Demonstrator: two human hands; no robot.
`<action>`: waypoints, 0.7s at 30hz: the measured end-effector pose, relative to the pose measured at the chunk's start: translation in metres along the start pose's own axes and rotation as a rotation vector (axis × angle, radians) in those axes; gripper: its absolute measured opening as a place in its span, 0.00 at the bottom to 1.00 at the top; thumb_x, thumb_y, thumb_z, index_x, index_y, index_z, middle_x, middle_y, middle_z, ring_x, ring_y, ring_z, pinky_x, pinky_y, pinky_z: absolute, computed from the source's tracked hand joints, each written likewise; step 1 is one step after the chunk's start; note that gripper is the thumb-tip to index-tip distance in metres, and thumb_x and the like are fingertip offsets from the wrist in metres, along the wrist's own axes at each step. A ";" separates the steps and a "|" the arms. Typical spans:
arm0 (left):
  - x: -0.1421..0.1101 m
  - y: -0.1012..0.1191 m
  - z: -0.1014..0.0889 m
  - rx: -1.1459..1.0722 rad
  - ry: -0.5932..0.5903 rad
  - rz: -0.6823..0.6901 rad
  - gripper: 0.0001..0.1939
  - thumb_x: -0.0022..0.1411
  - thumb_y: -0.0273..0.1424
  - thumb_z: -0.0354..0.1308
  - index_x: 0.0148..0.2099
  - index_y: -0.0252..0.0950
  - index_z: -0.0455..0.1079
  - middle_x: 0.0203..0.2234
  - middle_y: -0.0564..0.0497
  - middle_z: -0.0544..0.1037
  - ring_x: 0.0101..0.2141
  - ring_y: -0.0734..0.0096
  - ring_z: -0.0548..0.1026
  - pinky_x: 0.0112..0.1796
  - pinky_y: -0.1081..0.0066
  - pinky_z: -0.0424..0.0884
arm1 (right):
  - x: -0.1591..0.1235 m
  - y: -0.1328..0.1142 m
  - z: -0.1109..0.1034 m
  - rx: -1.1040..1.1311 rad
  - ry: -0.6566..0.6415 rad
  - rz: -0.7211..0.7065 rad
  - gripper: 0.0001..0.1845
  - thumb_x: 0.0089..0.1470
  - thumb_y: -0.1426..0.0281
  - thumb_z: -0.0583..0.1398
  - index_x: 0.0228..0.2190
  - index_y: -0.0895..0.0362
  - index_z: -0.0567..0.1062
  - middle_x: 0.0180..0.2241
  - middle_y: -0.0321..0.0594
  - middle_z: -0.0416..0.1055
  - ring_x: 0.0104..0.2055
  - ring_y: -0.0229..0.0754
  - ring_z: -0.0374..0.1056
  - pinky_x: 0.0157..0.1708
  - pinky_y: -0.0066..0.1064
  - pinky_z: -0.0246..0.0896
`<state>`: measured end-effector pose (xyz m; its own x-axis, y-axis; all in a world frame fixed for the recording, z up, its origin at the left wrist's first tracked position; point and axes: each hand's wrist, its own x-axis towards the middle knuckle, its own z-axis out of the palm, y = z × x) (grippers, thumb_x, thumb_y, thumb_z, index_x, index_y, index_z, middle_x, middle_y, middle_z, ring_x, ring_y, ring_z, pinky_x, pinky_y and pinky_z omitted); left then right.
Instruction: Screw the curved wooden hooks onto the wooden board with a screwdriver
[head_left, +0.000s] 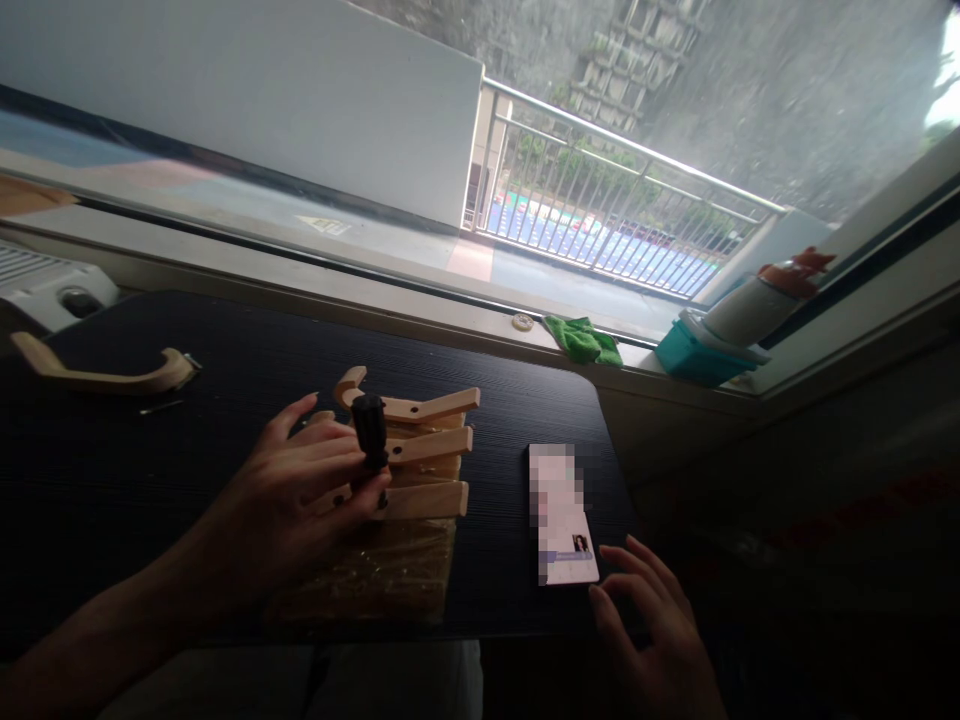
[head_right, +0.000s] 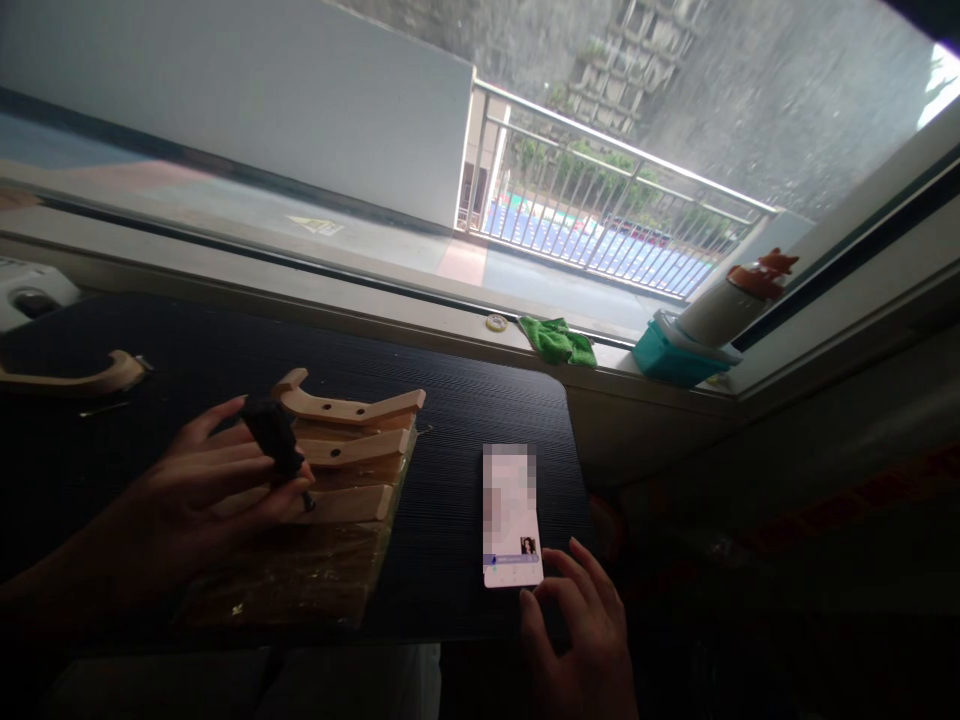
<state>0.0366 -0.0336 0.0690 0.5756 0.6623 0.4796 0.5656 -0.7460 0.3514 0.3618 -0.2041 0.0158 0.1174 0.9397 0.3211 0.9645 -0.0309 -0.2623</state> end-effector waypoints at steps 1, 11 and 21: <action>0.000 0.000 0.000 0.001 -0.001 -0.002 0.07 0.60 0.34 0.52 0.33 0.43 0.71 0.32 0.58 0.77 0.39 0.70 0.73 0.58 0.57 0.45 | 0.000 0.000 0.000 0.002 0.002 0.003 0.08 0.54 0.62 0.57 0.28 0.50 0.74 0.45 0.37 0.73 0.55 0.52 0.60 0.46 0.48 0.64; -0.004 -0.004 0.004 0.025 0.018 -0.001 0.07 0.60 0.34 0.53 0.32 0.42 0.71 0.30 0.58 0.76 0.35 0.72 0.73 0.59 0.57 0.46 | -0.001 -0.009 0.003 0.110 0.016 0.100 0.10 0.54 0.62 0.56 0.27 0.52 0.74 0.45 0.40 0.72 0.56 0.52 0.57 0.49 0.49 0.59; 0.000 -0.001 0.002 -0.005 0.040 0.017 0.06 0.58 0.33 0.53 0.34 0.44 0.71 0.30 0.60 0.78 0.35 0.72 0.74 0.59 0.59 0.46 | 0.003 -0.006 0.002 0.073 -0.014 0.072 0.11 0.54 0.62 0.56 0.28 0.53 0.75 0.45 0.42 0.73 0.56 0.53 0.59 0.49 0.48 0.61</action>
<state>0.0368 -0.0326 0.0665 0.5606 0.6466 0.5173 0.5530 -0.7573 0.3473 0.3561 -0.2007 0.0165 0.1820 0.9407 0.2864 0.9337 -0.0739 -0.3504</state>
